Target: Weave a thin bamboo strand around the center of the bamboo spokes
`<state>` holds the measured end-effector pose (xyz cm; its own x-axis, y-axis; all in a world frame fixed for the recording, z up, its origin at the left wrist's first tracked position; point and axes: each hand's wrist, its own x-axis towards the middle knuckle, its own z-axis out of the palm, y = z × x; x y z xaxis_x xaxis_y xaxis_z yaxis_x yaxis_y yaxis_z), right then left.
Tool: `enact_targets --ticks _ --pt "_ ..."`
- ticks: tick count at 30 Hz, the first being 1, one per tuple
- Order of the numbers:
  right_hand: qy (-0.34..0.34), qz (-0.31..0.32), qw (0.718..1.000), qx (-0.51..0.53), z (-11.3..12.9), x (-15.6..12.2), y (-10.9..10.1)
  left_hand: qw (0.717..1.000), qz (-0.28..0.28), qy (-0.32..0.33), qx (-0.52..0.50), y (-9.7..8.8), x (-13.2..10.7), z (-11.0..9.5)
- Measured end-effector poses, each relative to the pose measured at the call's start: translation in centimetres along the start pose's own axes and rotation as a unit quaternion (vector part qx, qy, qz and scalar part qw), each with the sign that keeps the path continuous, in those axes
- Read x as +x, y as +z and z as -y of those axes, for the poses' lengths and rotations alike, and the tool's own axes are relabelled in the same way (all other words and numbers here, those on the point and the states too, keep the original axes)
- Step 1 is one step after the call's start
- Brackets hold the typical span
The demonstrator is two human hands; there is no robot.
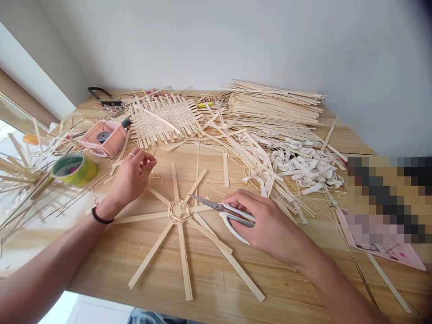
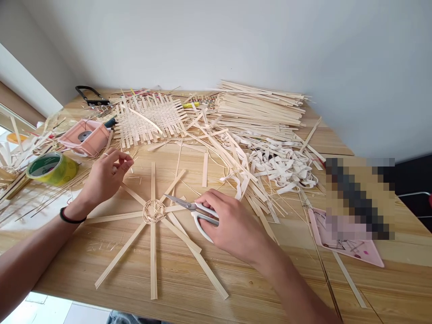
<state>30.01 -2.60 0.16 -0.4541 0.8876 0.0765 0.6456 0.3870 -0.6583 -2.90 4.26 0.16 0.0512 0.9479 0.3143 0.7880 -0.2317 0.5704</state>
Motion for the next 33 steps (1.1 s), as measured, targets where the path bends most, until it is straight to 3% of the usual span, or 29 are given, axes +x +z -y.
enact_targets --ticks 5,20,33 --pt "0.006 -0.008 1.0 0.008 -0.24 0.0 0.08 0.999 -0.006 -0.02 0.027 -0.27 0.33 0.42" --pt "0.002 -0.011 1.0 0.012 -0.62 0.1 0.37 0.999 0.027 0.004 0.045 -0.05 -0.18 0.57" --pt "-0.005 -0.023 1.0 0.015 -0.59 0.04 0.3 0.999 0.001 -0.001 0.043 0.1 -0.12 0.53"
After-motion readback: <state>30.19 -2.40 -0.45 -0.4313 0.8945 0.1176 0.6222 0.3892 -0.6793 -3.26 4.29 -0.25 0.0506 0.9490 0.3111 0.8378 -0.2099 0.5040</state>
